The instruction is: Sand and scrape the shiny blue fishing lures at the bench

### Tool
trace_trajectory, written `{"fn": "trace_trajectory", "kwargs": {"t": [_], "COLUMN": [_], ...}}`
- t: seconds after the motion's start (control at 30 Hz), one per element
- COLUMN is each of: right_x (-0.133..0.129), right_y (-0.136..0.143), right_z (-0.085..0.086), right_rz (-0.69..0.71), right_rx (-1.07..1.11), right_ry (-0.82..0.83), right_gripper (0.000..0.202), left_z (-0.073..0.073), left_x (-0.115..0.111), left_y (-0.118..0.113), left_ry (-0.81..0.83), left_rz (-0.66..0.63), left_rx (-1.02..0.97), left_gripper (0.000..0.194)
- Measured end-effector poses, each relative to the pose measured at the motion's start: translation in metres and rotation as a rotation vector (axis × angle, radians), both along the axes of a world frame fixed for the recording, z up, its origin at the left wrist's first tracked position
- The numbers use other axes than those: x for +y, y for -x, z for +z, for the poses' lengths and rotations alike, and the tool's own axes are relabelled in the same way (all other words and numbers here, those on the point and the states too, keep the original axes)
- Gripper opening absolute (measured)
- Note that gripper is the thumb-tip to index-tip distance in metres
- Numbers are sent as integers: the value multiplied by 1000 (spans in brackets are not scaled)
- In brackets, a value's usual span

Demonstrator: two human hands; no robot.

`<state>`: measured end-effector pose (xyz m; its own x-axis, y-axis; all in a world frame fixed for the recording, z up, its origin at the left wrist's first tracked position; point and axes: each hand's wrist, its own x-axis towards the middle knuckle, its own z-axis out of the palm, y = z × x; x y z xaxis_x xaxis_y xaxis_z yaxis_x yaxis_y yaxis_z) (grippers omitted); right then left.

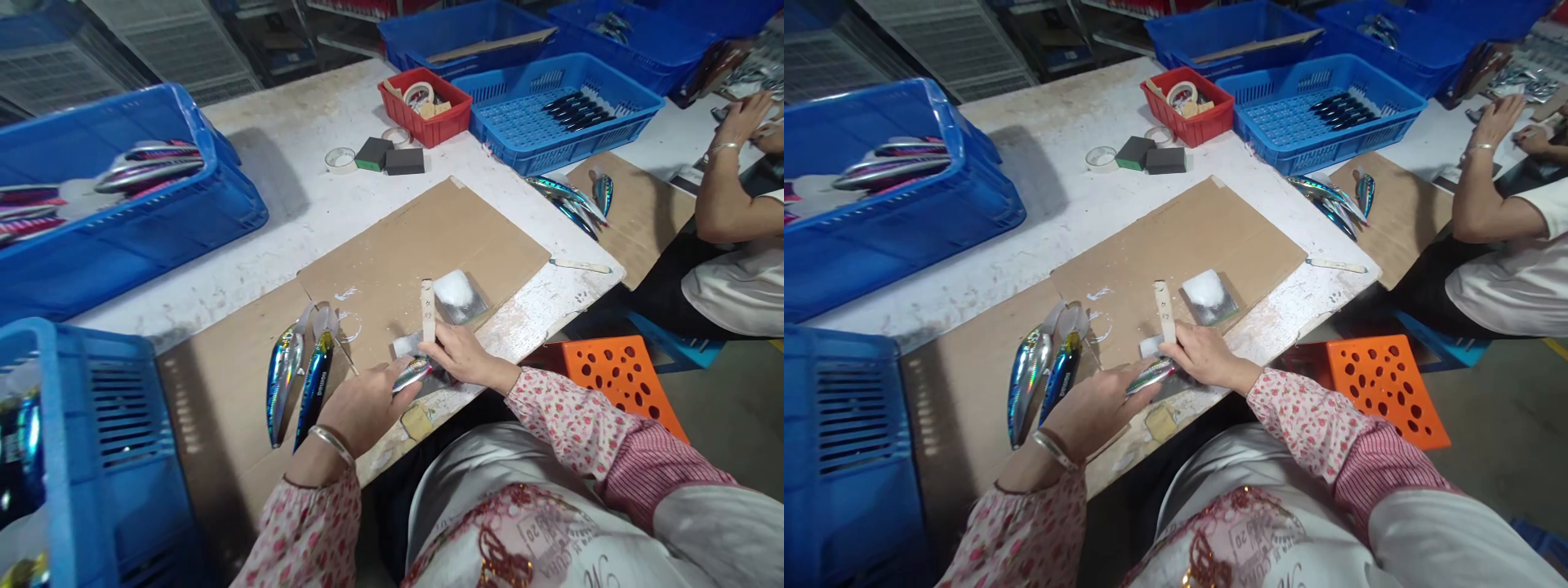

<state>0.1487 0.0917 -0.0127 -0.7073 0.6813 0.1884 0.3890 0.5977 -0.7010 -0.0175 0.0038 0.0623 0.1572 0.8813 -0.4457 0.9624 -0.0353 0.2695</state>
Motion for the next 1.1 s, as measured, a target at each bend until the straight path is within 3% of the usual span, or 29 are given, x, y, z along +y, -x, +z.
{"fn": "trace_trajectory", "kwargs": {"t": [0.2, 0.4, 0.87, 1.0, 1.1], "right_x": [6, 11, 4, -3, -5], "right_y": [-4, -4, 0, 2, 2], "right_z": [4, 7, 6, -1, -5], "right_rz": [40, 100, 70, 27, -38], "right_rx": [70, 33, -16, -17, 2], "right_ry": [252, 299, 20, -109, -114], "right_gripper": [20, 23, 18, 27, 31], "left_z": [1, 3, 4, 5, 6], "left_x": [1, 1, 1, 1, 1], "left_y": [-1, -2, -3, -3, -3], "left_ry": [17, 2, 30, 36, 50], "left_rz": [9, 7, 4, 13, 16], "left_rx": [27, 23, 37, 19, 17], "left_gripper": [40, 40, 39, 38, 38]}}
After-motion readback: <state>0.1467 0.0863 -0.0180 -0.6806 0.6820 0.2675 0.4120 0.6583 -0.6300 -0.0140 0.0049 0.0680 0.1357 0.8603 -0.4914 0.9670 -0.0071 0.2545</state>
